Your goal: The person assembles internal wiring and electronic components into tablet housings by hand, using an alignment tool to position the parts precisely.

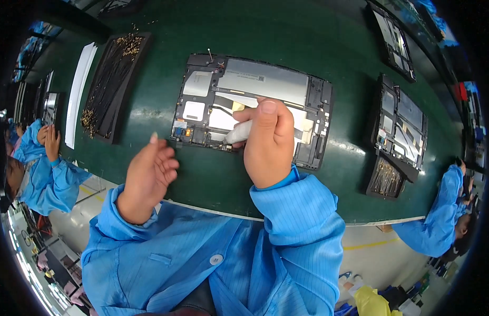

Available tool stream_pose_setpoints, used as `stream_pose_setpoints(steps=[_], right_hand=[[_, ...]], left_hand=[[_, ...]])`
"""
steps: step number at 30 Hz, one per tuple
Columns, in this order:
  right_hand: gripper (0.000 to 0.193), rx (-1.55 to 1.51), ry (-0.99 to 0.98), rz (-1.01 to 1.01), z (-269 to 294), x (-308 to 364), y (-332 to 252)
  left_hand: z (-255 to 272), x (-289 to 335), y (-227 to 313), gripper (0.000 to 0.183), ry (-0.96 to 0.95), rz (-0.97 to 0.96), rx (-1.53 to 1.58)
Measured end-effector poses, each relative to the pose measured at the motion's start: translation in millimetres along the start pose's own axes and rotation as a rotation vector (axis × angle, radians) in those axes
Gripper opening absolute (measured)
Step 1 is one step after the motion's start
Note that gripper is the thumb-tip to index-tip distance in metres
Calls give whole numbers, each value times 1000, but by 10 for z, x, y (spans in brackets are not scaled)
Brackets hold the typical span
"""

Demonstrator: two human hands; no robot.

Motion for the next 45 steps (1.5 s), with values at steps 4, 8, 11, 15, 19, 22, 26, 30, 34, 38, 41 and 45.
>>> stream_pose_setpoints(steps=[4,8,11,15,19,22,26,30,34,38,41,45], right_hand=[[43,-28,-3,-13,2,-53,9],[42,-91,-10,-24,24,-56,43],[41,-86,-13,-29,41,-45,55],[39,-95,-41,-20,18,-58,51],[38,-24,-115,-17,-35,-83,70],[38,129,-218,-128,-129,-108,18],[37,642,-588,48,-390,-214,107],[31,1079,-682,97,-723,-302,98],[28,1096,-669,168,-684,-302,216],[26,1145,-754,100,-803,-355,435],[23,1247,-762,91,-724,-293,191],[18,775,-464,145,-453,-323,54]], left_hand=[[-7,-202,260,19,110,-157,54],[-41,-156,285,20,46,-171,-37],[-155,63,102,27,-155,-83,-236],[-242,184,-257,26,-300,144,-425],[-300,50,-270,31,-330,163,-324],[-372,-56,-254,27,-340,167,-306],[-438,-40,-217,30,-297,164,-356],[-345,-60,-139,21,-213,78,-339],[-428,-91,-234,13,-295,108,-345],[-460,-67,-274,11,-319,124,-324],[-447,-88,-261,11,-345,114,-309],[-365,-129,-226,15,-322,124,-274]])
Point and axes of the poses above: each hand's wrist, its own x-axis away from the middle knuckle, its own z-axis out of the back of the hand, y = z × x, the point moved 7 cm from there along -x, towards the middle knuckle, and after that the axes turned 9 degrees about x, right-handed, at the moved point
